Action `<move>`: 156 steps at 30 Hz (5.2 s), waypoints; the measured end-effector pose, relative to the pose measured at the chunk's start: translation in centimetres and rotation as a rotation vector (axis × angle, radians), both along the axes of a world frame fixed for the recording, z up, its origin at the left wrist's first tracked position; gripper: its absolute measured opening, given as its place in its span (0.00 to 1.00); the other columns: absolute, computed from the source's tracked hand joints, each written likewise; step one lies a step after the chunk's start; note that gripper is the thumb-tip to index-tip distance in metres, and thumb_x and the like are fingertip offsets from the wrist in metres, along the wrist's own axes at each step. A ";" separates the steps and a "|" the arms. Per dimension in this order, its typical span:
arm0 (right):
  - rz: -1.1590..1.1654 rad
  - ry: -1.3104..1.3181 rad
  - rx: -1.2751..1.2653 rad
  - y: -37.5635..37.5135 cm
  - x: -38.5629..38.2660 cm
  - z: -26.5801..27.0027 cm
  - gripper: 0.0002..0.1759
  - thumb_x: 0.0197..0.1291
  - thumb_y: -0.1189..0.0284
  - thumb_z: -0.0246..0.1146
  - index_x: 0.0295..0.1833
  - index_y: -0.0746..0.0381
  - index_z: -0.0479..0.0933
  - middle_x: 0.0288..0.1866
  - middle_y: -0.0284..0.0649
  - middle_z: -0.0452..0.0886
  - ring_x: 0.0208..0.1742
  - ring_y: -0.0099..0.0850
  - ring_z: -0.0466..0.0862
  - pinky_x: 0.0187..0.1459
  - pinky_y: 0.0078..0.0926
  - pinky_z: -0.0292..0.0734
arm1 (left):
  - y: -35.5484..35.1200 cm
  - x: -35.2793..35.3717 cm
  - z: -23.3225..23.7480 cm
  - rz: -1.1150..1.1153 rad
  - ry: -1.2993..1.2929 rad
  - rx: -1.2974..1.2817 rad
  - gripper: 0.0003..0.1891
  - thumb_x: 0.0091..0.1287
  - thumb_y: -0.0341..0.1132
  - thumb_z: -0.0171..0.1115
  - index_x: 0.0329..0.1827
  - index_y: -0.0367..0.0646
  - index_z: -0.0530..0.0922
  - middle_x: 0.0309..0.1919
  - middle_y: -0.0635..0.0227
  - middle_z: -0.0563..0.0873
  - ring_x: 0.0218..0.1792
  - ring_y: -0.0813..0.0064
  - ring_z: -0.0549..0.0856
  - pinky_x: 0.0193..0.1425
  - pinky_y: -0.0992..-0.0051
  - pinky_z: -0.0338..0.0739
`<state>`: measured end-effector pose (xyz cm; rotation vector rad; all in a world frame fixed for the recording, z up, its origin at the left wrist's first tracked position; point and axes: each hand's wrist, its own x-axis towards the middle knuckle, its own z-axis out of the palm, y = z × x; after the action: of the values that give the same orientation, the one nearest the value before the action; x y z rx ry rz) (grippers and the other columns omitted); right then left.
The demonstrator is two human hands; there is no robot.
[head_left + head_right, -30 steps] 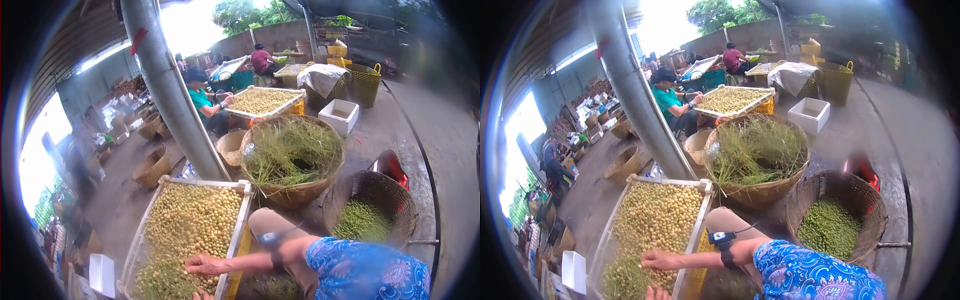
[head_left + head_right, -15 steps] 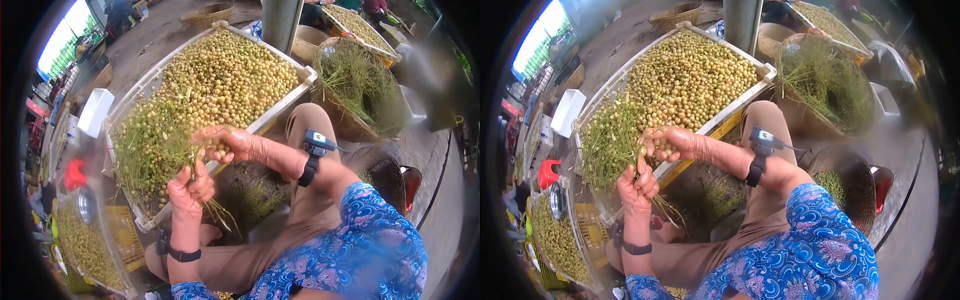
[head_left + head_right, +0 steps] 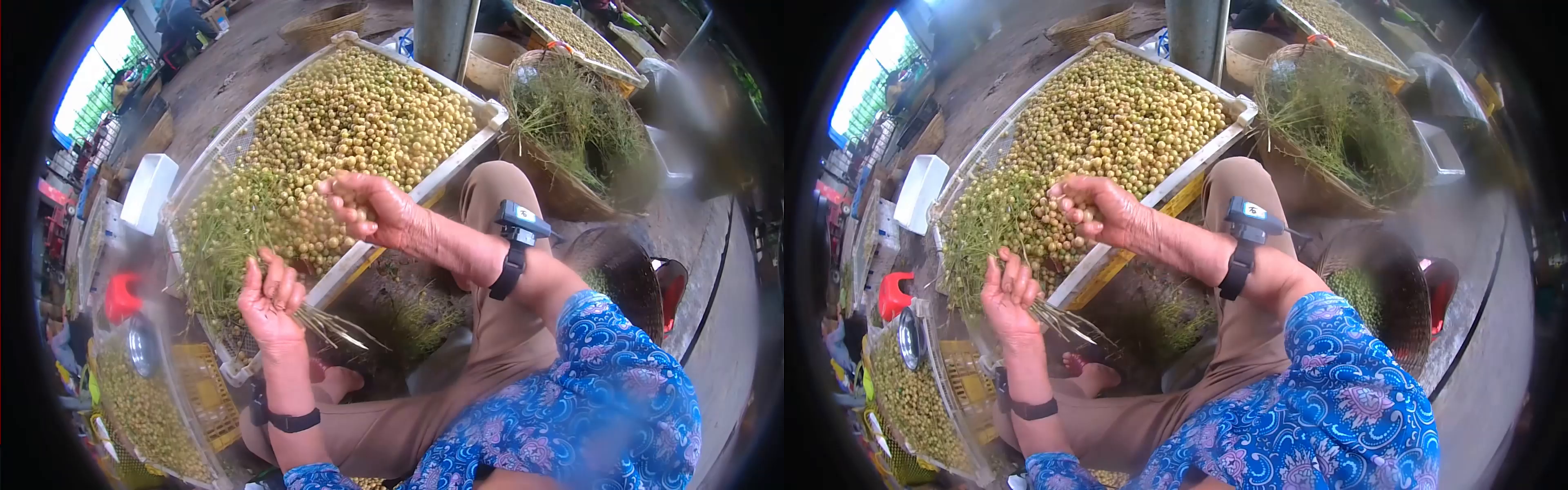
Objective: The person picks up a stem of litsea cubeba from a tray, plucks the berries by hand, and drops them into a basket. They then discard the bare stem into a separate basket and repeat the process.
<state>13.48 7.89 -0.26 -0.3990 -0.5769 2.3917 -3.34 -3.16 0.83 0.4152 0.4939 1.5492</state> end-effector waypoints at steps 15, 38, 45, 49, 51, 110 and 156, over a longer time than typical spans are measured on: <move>-0.201 -1.161 1.158 8.9 -2.3 -1.4 0.35 0.47 0.63 0.60 0.59 0.66 0.59 0.55 0.55 0.67 0.51 0.44 0.72 0.51 0.36 0.71 | 0.1 -1.0 0.9 0.195 0.132 -0.128 0.13 0.63 0.41 0.50 0.39 0.39 0.69 0.16 0.78 0.62 0.12 0.87 0.58 0.12 0.86 0.51; 0.385 -0.864 1.023 1.9 3.1 3.6 0.13 0.57 0.66 0.54 0.45 0.60 0.74 0.31 0.30 0.76 0.30 0.18 0.74 0.31 0.15 0.72 | -9.3 3.1 -10.4 -0.728 1.910 0.020 0.44 0.42 0.38 0.70 0.61 0.30 0.56 0.58 0.37 0.58 0.61 0.49 0.60 0.64 0.67 0.59; 0.218 -1.205 1.614 4.3 -6.2 3.4 0.13 0.56 0.66 0.52 0.43 0.60 0.74 0.37 0.41 0.77 0.38 0.28 0.77 0.39 0.26 0.72 | -6.3 1.1 -5.2 0.019 1.566 0.048 0.11 0.52 0.24 0.59 0.39 0.39 0.75 0.28 0.60 0.80 0.27 0.69 0.81 0.30 0.76 0.76; 0.191 -1.405 1.537 8.3 -12.0 -0.7 0.15 0.49 0.69 0.51 0.41 0.62 0.75 0.39 0.47 0.78 0.42 0.38 0.78 0.44 0.32 0.72 | -3.0 -2.3 -3.9 0.439 1.605 0.037 0.06 0.52 0.24 0.58 0.34 0.39 0.76 0.27 0.60 0.80 0.31 0.69 0.81 0.34 0.73 0.74; 0.065 -1.524 1.616 10.0 -14.7 -3.2 0.17 0.48 0.65 0.55 0.44 0.61 0.73 0.44 0.49 0.75 0.48 0.43 0.74 0.47 0.37 0.70 | -1.2 -4.0 -3.1 0.533 1.598 -0.124 0.07 0.52 0.26 0.57 0.34 0.40 0.76 0.28 0.60 0.80 0.33 0.68 0.81 0.37 0.72 0.73; -0.028 -0.609 0.415 6.1 -6.2 -2.1 0.02 0.46 0.78 0.55 0.24 0.60 0.72 0.14 0.30 0.67 0.13 0.20 0.64 0.15 0.20 0.64 | 1.8 -9.9 -5.7 0.440 0.804 -0.493 0.08 0.60 0.32 0.56 0.38 0.36 0.75 0.20 0.71 0.77 0.09 0.86 0.70 0.06 0.88 0.59; -0.430 -0.635 1.210 -1.5 -2.0 -1.5 0.06 0.55 0.75 0.54 0.39 0.65 0.70 0.30 0.30 0.72 0.34 0.19 0.72 0.35 0.20 0.70 | -0.1 -1.8 -1.5 0.261 0.507 -0.289 0.08 0.63 0.32 0.52 0.38 0.36 0.76 0.19 0.69 0.74 0.13 0.86 0.68 0.10 0.90 0.55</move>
<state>11.46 6.42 -1.78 -0.6098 -1.8201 1.1351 -5.13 -3.30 -0.65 0.5354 1.1891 1.5859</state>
